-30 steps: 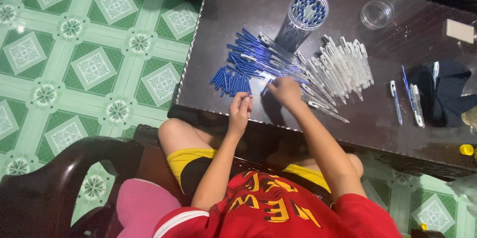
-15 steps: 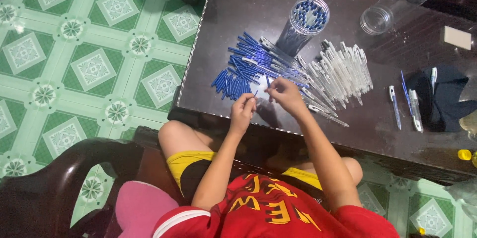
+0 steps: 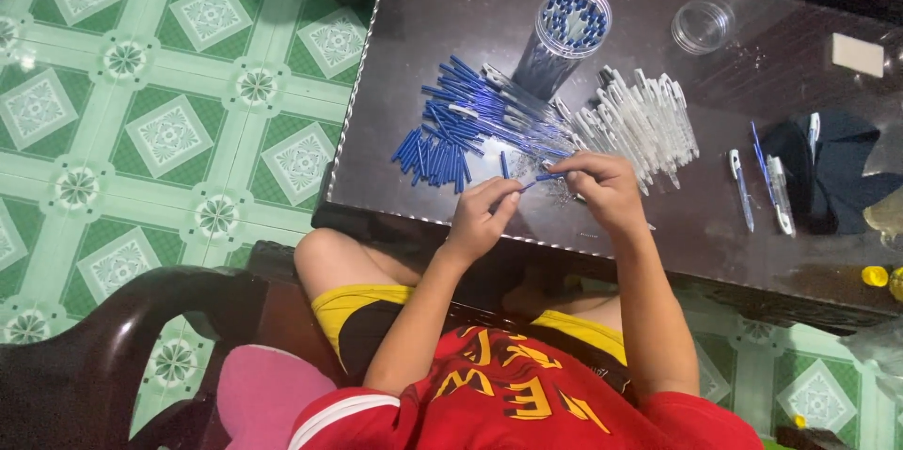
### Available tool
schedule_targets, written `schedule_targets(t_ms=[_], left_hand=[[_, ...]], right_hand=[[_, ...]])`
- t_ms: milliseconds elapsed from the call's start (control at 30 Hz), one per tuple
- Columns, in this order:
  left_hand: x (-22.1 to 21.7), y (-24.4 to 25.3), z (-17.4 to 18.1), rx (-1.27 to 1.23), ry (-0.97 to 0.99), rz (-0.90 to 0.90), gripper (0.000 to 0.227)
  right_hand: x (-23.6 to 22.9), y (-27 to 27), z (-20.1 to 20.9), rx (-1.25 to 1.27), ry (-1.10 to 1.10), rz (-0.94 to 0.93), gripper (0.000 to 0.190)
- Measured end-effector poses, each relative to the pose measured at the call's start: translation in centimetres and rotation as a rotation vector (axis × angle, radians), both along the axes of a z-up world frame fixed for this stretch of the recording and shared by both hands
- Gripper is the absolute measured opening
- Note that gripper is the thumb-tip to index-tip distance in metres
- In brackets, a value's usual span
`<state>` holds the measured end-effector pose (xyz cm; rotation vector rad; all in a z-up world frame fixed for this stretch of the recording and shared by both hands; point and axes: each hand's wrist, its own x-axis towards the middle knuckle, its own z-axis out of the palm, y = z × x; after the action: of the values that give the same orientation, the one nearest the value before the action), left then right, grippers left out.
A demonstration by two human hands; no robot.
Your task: Assembling ballpoint pens by inserting refills into pen bodies and attaching caps.
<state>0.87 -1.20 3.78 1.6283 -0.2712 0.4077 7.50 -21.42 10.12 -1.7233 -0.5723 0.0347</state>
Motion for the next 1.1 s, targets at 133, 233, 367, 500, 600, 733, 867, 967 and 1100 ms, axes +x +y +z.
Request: schedule_targets(t_ms=[133, 233, 367, 500, 600, 733, 867, 967, 1100], left_hand=[[-0.1, 0.4, 0.6, 0.006, -0.023, -0.021, 0.014], [-0.3, 0.8, 1.1, -0.002, -0.016, -0.027, 0.015], [-0.3, 1.2, 1.9, 0.016, -0.021, -0.039, 0.014], [0.0, 1.1, 1.5, 0.01, -0.012, -0.045, 0.015], [0.1, 0.9, 1.4, 0.006, -0.022, -0.062, 0.014], [0.1, 1.0, 2.2, 0.021, -0.041, -0.084, 0.015], [-0.2, 0.8, 2.0, 0.016, -0.038, -0.088, 0.015], [-0.1, 1.1, 2.2, 0.016, -0.052, -0.068, 0.013], [-0.2, 1.1, 2.5, 0.027, -0.062, -0.051, 0.013]], right_hand=[[-0.2, 0.5, 0.6, 0.014, 0.009, 0.034, 0.022], [-0.1, 0.5, 0.1, 0.039, 0.026, 0.051, 0.021], [0.1, 0.4, -0.7, 0.071, 0.058, 0.07, 0.021], [-0.2, 0.3, -0.1, 0.094, 0.127, 0.052, 0.022], [-0.4, 0.3, 0.0, 0.096, 0.157, 0.026, 0.021], [0.2, 0.2, 0.6, -0.016, 0.082, 0.039, 0.018], [-0.5, 0.2, 1.9, -0.11, 0.014, -0.012, 0.018], [0.2, -0.8, 0.2, -0.159, -0.026, -0.023, 0.017], [0.1, 0.2, 1.4, -0.087, 0.008, -0.011, 0.018]])
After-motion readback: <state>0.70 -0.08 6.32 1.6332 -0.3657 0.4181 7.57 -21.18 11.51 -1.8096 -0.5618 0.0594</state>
